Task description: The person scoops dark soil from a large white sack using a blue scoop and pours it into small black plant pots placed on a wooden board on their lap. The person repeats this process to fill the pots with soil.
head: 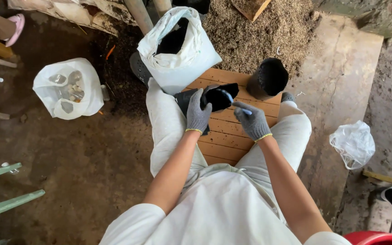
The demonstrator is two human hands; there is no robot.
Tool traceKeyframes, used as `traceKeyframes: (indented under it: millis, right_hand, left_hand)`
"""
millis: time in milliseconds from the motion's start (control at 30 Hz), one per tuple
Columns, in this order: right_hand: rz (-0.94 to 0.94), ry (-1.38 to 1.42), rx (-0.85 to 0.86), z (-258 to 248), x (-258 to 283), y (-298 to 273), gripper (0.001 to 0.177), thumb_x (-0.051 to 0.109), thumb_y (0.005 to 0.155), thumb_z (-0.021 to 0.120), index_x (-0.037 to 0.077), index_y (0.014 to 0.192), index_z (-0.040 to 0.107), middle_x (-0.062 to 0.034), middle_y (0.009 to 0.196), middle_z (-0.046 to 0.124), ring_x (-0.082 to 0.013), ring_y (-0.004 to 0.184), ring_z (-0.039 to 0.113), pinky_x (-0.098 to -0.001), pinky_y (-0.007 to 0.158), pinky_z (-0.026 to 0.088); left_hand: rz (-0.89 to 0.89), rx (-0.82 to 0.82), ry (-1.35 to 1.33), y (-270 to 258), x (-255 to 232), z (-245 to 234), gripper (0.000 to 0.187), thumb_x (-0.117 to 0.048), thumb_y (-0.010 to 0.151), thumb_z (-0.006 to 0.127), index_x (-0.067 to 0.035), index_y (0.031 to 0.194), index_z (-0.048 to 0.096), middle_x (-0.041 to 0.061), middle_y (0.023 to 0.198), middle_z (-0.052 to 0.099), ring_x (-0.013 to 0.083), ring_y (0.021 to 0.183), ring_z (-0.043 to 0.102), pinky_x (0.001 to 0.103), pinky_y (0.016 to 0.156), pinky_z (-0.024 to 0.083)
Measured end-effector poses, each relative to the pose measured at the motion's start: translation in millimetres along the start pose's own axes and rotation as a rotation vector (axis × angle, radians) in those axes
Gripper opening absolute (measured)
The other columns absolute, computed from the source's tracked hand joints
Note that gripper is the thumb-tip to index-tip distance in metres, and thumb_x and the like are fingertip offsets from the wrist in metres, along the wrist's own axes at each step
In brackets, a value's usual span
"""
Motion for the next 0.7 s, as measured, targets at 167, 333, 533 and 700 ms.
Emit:
traceKeyframes:
  millis: [167,333,533,700]
  right_hand:
    - [0.057,0.126,-0.238,-18.0,62.9,3.7,0.022,0.018,0.103,0.064,0.003,0.111,0.076,-0.0151,0.06,0.066,-0.0235,0.056,0.066,-0.0381,0.056,0.055]
    - [0.122,0.224,-0.307,3.7,54.4,10.6,0.025,0.021,0.103,0.062,-0.001,0.099,0.073,-0.0166,0.054,0.064,-0.026,0.047,0.066,-0.0397,0.049,0.055]
    - [0.221,0.278,-0.344,6.3,59.7,23.9,0.024,0.021,0.102,0.062,0.0,0.104,0.071,-0.017,0.058,0.067,-0.0243,0.05,0.068,-0.0361,0.046,0.055]
    - [0.231,-0.003,-0.303,-3.1,86.7,35.4,0.031,0.033,0.101,0.062,0.004,0.098,0.075,-0.0255,0.07,0.067,-0.0425,0.076,0.072,-0.0562,0.067,0.053]
  left_hand:
    - [0.043,-0.123,-0.002,-0.1,-0.3,-1.0,0.047,-0.018,0.09,0.069,-0.011,0.136,0.058,0.013,0.126,0.058,0.0321,0.124,0.06,0.042,0.102,0.055]
    - [0.012,-0.169,0.047,2.4,5.9,4.1,0.036,-0.024,0.09,0.069,-0.016,0.125,0.064,0.01,0.115,0.063,0.0302,0.114,0.065,0.041,0.093,0.059]
    - [-0.061,-0.15,-0.06,-3.3,-7.2,-2.3,0.032,-0.019,0.092,0.065,-0.014,0.124,0.068,0.012,0.118,0.069,0.0295,0.115,0.067,0.039,0.098,0.057]
    - [-0.049,-0.137,-0.091,-4.4,-14.9,-4.6,0.03,-0.018,0.093,0.065,-0.012,0.122,0.068,0.014,0.119,0.069,0.032,0.116,0.067,0.042,0.099,0.057]
Point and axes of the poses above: each hand's wrist, its own y-axis towards the middle knuckle, its own z-axis out of the palm, x = y × z, the point moved 1 cm from there along y, towards the middle knuckle
